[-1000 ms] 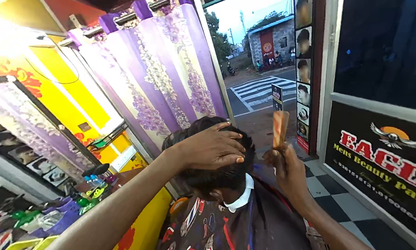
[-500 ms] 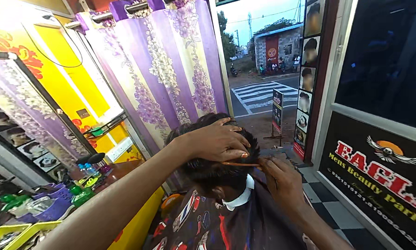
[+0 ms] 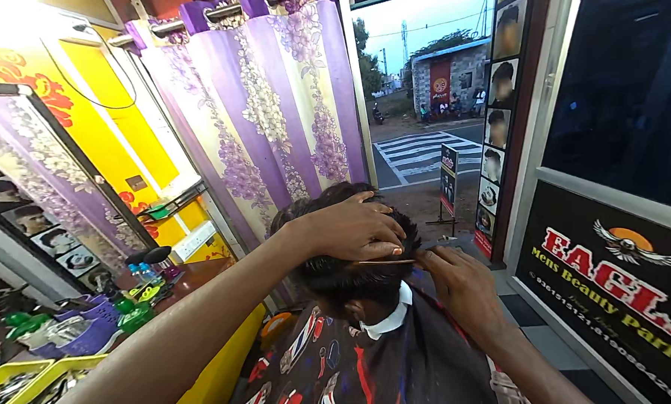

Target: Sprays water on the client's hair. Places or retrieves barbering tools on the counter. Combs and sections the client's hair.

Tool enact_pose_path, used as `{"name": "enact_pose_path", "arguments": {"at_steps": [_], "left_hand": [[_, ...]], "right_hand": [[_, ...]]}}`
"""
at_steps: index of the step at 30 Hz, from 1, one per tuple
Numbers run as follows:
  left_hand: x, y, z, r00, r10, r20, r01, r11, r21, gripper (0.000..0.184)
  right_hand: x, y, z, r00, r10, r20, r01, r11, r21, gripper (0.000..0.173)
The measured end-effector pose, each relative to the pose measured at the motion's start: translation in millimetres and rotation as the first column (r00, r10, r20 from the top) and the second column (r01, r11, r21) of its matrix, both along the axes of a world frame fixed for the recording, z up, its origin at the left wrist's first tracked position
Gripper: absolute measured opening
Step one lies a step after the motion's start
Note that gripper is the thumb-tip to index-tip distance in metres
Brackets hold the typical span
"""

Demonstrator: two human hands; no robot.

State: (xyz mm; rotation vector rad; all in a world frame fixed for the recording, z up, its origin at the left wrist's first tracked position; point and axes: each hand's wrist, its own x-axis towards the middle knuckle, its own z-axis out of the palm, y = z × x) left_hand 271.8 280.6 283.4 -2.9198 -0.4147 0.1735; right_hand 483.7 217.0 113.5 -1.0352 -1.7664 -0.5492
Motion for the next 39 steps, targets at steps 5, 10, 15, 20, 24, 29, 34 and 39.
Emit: {"name": "enact_pose_path", "arguments": {"at_steps": [5,10,15,20,24,29,34,39], "left_hand": [[-1,-1,0,1.0,0.023,-0.011,-0.023,1.0,-0.002,0.043],[-1,-6,-1,1.0,0.018,0.0,-0.018,0.999,0.029,0.041],[-1,-5,-3,1.0,0.0,0.01,0.0,0.999,0.05,0.043],[-1,-7,-2,1.0,0.003,0.017,-0.004,0.999,0.045,0.043],[-1,-7,-2,1.0,0.007,0.022,-0.008,0.999,0.052,0.043],[-1,-8,-2,1.0,0.009,0.019,-0.01,0.999,0.047,0.044],[0,-8,-2,1.0,0.021,0.018,-0.022,0.999,0.047,0.044],[0,-6,-2,1.0,0.023,0.01,-0.023,0.999,0.034,0.042]], "right_hand": [[-2,-9,-8,0.998,0.047,0.044,-0.039,0.984,-0.174,0.021],[-6,-17,-24,0.99,0.129,0.059,-0.113,0.968,-0.226,0.019],[-9,-20,-36,0.957,0.278,-0.081,-0.287,0.948,-0.136,0.025],[-10,-12,-36,0.968,0.078,-0.24,-0.111,0.986,-0.127,0.026],[-10,-5,-37,0.981,0.027,-0.194,-0.049,0.993,-0.107,0.025],[-12,2,-34,0.987,0.02,-0.162,-0.035,0.995,-0.089,0.023],[-9,8,-37,0.981,0.133,-0.144,-0.165,0.957,-0.239,0.022],[2,2,-32,0.966,0.253,0.046,-0.228,0.924,-0.306,0.019]]}}
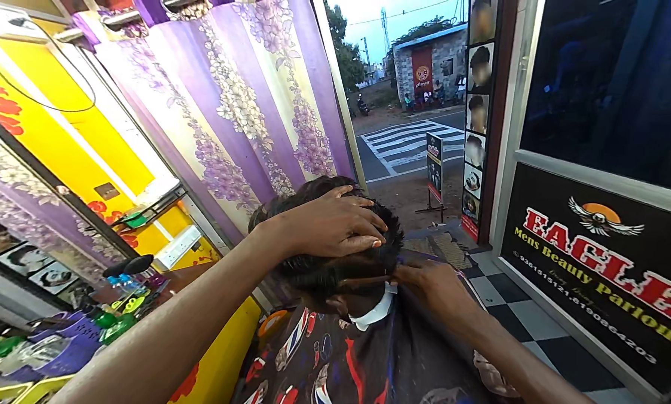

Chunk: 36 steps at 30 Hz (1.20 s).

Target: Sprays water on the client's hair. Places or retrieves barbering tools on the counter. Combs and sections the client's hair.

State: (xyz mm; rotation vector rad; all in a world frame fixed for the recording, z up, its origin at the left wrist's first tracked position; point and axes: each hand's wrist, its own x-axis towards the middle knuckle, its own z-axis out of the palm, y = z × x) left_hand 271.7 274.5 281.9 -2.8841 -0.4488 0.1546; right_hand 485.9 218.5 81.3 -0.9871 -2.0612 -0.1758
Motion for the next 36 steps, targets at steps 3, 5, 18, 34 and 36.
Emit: {"name": "enact_pose_path", "arguments": {"at_steps": [3,5,18,34,36], "left_hand": [[0,2,1,1.0,0.002,-0.01,-0.002,1.0,-0.018,0.043],[0,3,1,1.0,-0.002,-0.013,0.002,1.0,-0.027,0.043],[-1,4,-1,1.0,-0.026,0.014,0.027,0.998,-0.048,0.043],[1,1,2,1.0,-0.019,0.004,0.019,0.997,-0.079,0.041],[1,0,3,0.999,-0.042,0.023,0.044,0.994,-0.103,0.04]], "right_hand": [[10,-4,7,0.989,0.046,0.142,-0.065,0.989,0.133,0.02],[9,-10,12,1.0,0.007,0.003,-0.008,0.977,0.214,0.022],[9,-10,28,0.948,-0.29,-0.129,0.317,0.889,0.33,0.024],[32,-19,40,0.961,0.093,0.26,-0.1,0.995,0.016,0.027],[29,-28,50,0.948,0.201,0.247,-0.217,0.976,0.036,0.03]]}}
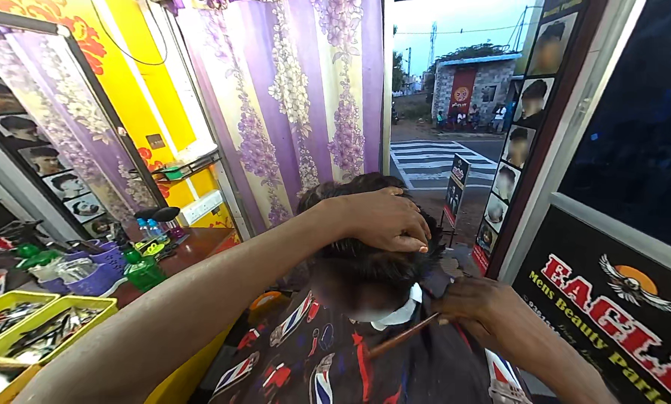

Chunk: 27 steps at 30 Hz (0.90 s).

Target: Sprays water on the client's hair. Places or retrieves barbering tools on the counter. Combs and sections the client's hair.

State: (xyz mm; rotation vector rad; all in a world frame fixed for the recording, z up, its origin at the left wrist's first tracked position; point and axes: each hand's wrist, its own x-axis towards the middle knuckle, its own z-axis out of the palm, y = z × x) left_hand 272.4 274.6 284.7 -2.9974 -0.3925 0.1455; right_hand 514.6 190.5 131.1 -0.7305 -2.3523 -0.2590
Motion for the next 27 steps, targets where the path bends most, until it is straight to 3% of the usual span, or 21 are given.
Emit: {"name": "enact_pose_path", "arguments": {"at_steps": [2,4,7,11,21,27], "left_hand": [[0,2,1,0.999,-0.041,0.033,0.041,0.999,-0.017,0.039],[1,5,0,0.995,-0.083,0.058,0.085,0.996,-0.03,0.038],[3,12,0,0.99,-0.124,0.062,0.126,0.992,-0.023,0.038],[5,16,1,0.993,-0.108,0.041,0.109,0.994,-0.032,0.04],[4,18,0,0.988,-0.142,0.054,0.143,0.989,-0.026,0.039],[-3,13,16,0.99,-0.042,0.134,0.066,0.98,-0.186,0.043]], "right_hand": [[-11,-9,11,0.986,-0.004,-0.165,0.018,0.996,0.082,0.027],[-23,-17,23,0.958,-0.083,-0.276,0.138,0.972,0.19,0.024],[-39,-20,33,0.965,-0.167,-0.204,0.23,0.909,0.348,0.031],[-55,-19,33,0.979,-0.174,-0.107,0.205,0.829,0.521,0.028],[-70,-9,37,0.961,-0.248,-0.125,0.273,0.764,0.585,0.028],[-64,17,36,0.952,-0.227,-0.206,0.307,0.703,0.642,0.034]]}}
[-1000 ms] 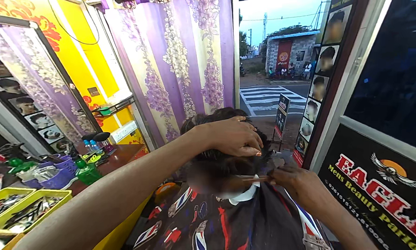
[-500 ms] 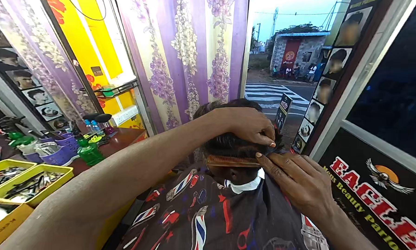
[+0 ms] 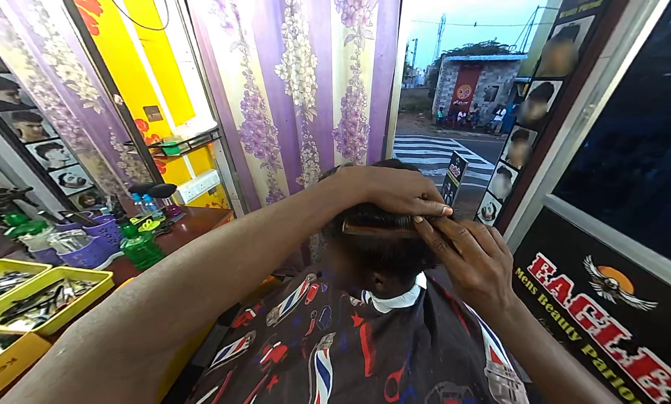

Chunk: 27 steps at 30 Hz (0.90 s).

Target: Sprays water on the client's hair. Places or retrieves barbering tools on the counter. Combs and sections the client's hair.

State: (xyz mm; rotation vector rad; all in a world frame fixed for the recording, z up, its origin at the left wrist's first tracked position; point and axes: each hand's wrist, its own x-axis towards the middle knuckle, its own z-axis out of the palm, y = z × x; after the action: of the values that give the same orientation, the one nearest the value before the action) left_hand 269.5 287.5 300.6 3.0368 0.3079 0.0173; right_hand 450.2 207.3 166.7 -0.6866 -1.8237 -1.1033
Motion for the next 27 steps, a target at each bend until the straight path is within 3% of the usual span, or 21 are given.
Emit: {"name": "enact_pose_path", "arguments": {"at_steps": [8,10,12,14,15,17,19,21,27], "left_hand": [[-15,-4,8,0.992,0.058,0.11,-0.052,0.997,-0.05,0.054],[-20,-8,7,0.964,-0.023,0.265,0.013,0.999,0.039,0.052],[-26,-20,5,0.875,-0.133,0.465,0.07,0.986,0.15,0.053],[-33,-46,-5,0.8,-0.215,0.56,0.104,0.969,0.224,0.057],[-35,-61,-15,0.8,-0.257,0.542,0.138,0.958,0.251,0.059],[-35,-79,-37,0.868,-0.345,0.358,0.24,0.921,0.307,0.056],[-30,-78,-53,0.909,-0.371,0.19,0.316,0.911,0.264,0.053],[-28,-63,-60,0.924,-0.35,0.154,0.309,0.921,0.238,0.054],[-18,-35,-51,0.948,-0.308,0.081,0.257,0.889,0.379,0.054]], "right_hand": [[3,18,10,0.999,-0.001,-0.033,0.0,1.0,-0.022,0.034],[4,19,11,0.999,-0.006,-0.037,0.004,0.999,-0.037,0.035],[5,18,12,0.999,0.006,-0.04,-0.008,0.999,-0.049,0.033],[8,18,10,0.998,0.036,-0.042,-0.038,0.998,-0.049,0.027],[10,18,10,0.998,0.051,-0.042,-0.053,0.998,-0.041,0.021],[12,17,11,0.998,0.041,-0.038,-0.044,0.996,-0.077,0.028],[12,18,14,1.0,0.007,-0.017,-0.009,0.996,-0.092,0.031],[11,19,16,1.0,0.003,-0.013,-0.004,0.997,-0.078,0.032],[13,24,34,0.998,-0.032,-0.056,0.025,0.991,-0.132,0.036]]}}
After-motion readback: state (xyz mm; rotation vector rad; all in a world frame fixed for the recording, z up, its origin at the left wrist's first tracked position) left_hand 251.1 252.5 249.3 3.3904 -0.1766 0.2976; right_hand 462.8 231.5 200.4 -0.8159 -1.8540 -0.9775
